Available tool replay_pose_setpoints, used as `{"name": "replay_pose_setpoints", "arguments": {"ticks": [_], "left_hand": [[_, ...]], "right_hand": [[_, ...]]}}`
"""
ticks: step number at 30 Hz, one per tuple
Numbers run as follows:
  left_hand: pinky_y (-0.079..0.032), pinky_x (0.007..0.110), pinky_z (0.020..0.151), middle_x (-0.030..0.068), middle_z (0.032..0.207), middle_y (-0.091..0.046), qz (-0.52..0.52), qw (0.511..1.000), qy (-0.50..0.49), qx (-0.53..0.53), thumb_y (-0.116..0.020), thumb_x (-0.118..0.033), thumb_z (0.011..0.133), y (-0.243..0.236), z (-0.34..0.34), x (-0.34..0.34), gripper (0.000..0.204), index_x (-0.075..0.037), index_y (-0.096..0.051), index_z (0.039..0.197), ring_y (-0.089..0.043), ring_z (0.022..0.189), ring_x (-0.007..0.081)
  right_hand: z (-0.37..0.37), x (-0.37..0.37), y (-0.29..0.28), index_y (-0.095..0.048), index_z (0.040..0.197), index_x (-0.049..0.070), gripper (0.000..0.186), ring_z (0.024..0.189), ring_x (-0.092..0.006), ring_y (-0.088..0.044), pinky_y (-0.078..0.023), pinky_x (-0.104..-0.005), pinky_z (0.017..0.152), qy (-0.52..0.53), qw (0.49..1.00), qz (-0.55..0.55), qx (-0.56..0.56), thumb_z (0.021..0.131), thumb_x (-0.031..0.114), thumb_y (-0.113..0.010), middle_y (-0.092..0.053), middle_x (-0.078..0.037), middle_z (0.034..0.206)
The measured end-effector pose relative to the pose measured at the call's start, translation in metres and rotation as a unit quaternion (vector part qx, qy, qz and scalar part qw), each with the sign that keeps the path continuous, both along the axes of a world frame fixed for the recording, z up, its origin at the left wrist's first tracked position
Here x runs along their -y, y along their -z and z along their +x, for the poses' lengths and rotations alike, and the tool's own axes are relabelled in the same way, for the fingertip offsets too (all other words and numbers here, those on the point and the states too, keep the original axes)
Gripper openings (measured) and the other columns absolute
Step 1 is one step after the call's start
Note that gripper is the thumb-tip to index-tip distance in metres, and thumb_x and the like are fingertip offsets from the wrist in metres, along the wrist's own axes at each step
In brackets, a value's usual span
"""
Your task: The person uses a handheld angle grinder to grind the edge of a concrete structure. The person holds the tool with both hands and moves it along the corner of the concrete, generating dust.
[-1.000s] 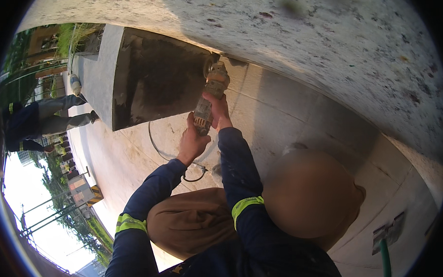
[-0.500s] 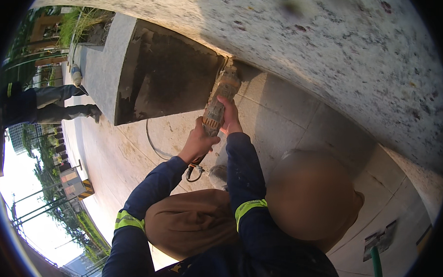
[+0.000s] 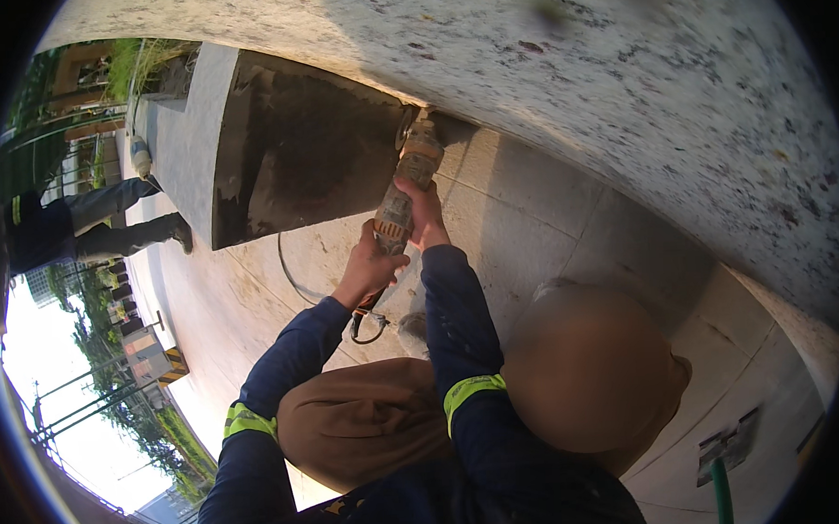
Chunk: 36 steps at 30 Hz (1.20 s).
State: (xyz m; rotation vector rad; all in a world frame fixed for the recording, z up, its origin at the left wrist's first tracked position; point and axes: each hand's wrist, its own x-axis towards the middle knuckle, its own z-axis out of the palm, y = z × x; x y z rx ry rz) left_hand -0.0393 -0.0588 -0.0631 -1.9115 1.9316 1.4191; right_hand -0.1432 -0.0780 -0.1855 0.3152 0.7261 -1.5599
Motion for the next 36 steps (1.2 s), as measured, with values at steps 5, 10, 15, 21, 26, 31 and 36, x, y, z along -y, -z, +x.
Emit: {"name": "replay_pose_setpoints", "arguments": {"ticks": [5, 10, 15, 21, 26, 31, 36], "left_hand": [[-0.053, 0.035, 0.048, 0.0206, 0.090, -0.066, 0.011, 1.000, -0.015, -0.006, -0.076, -0.009, 0.072, -0.004, -0.005, 0.002, 0.078, 0.000, -0.029, 0.134, -0.065, 0.057, 0.0245], [-0.052, 0.034, 0.048, 0.0186, 0.092, -0.065, 0.020, 0.999, -0.035, -0.030, -0.076, -0.006, 0.072, -0.006, -0.007, 0.001, 0.076, -0.001, -0.031, 0.133, -0.064, 0.057, 0.0224], [-0.051, 0.034, 0.047, 0.0174, 0.091, -0.065, 0.029, 0.998, -0.045, -0.036, -0.076, -0.005, 0.073, -0.011, -0.012, 0.000, 0.074, -0.002, -0.032, 0.132, -0.063, 0.057, 0.0216], [-0.051, 0.032, 0.045, 0.0160, 0.091, -0.064, 0.041, 0.997, -0.052, -0.031, -0.076, -0.004, 0.072, -0.006, -0.010, 0.003, 0.076, -0.003, -0.032, 0.134, -0.062, 0.055, 0.0201], [-0.051, 0.033, 0.045, 0.0165, 0.090, -0.065, 0.043, 0.997, -0.056, -0.040, -0.077, -0.004, 0.072, -0.004, -0.010, 0.004, 0.074, -0.002, -0.033, 0.132, -0.063, 0.054, 0.0209], [-0.052, 0.034, 0.046, 0.0169, 0.092, -0.065, 0.027, 0.997, -0.050, -0.044, -0.076, -0.004, 0.072, -0.002, -0.009, 0.004, 0.077, -0.002, -0.032, 0.134, -0.064, 0.059, 0.0220], [-0.052, 0.033, 0.047, 0.0174, 0.094, -0.064, 0.036, 0.997, -0.051, -0.040, -0.076, -0.004, 0.072, -0.006, -0.012, 0.004, 0.078, -0.002, -0.032, 0.135, -0.065, 0.061, 0.0223]], "right_hand": [[-0.006, 0.002, 0.003, -0.042, 0.125, 0.007, 0.059, 0.084, -0.0254, -0.065, -0.058, -0.0442, 0.069, -0.040, 0.999, -0.005, 0.002, 0.079, 0.022, -0.076, -0.057, -0.010, 0.103], [-0.007, 0.003, -0.006, -0.042, 0.125, 0.007, 0.059, 0.082, -0.0252, -0.065, -0.058, -0.0441, 0.069, -0.031, 0.999, 0.023, -0.014, 0.079, 0.023, -0.077, -0.057, -0.011, 0.102], [-0.010, 0.002, -0.010, -0.042, 0.124, 0.006, 0.059, 0.082, -0.0246, -0.065, -0.058, -0.0437, 0.068, -0.028, 0.999, 0.018, -0.015, 0.079, 0.022, -0.076, -0.057, -0.010, 0.101], [-0.013, 0.003, -0.019, -0.043, 0.124, 0.005, 0.057, 0.081, -0.0239, -0.065, -0.058, -0.0427, 0.066, -0.030, 0.999, 0.026, -0.028, 0.079, 0.021, -0.075, -0.058, -0.010, 0.099], [-0.014, 0.003, -0.018, -0.043, 0.124, 0.005, 0.058, 0.080, -0.0236, -0.065, -0.057, -0.0424, 0.066, -0.022, 0.999, 0.024, -0.034, 0.079, 0.021, -0.076, -0.058, -0.010, 0.098], [-0.014, 0.004, -0.017, -0.042, 0.127, 0.005, 0.059, 0.080, -0.0238, -0.066, -0.058, -0.0416, 0.067, -0.027, 0.998, 0.037, -0.047, 0.081, 0.021, -0.075, -0.060, -0.010, 0.099], [-0.015, 0.004, -0.015, -0.040, 0.127, 0.004, 0.062, 0.082, -0.0243, -0.065, -0.058, -0.0427, 0.068, -0.030, 0.998, 0.029, -0.039, 0.080, 0.021, -0.076, -0.058, -0.011, 0.101]]}}
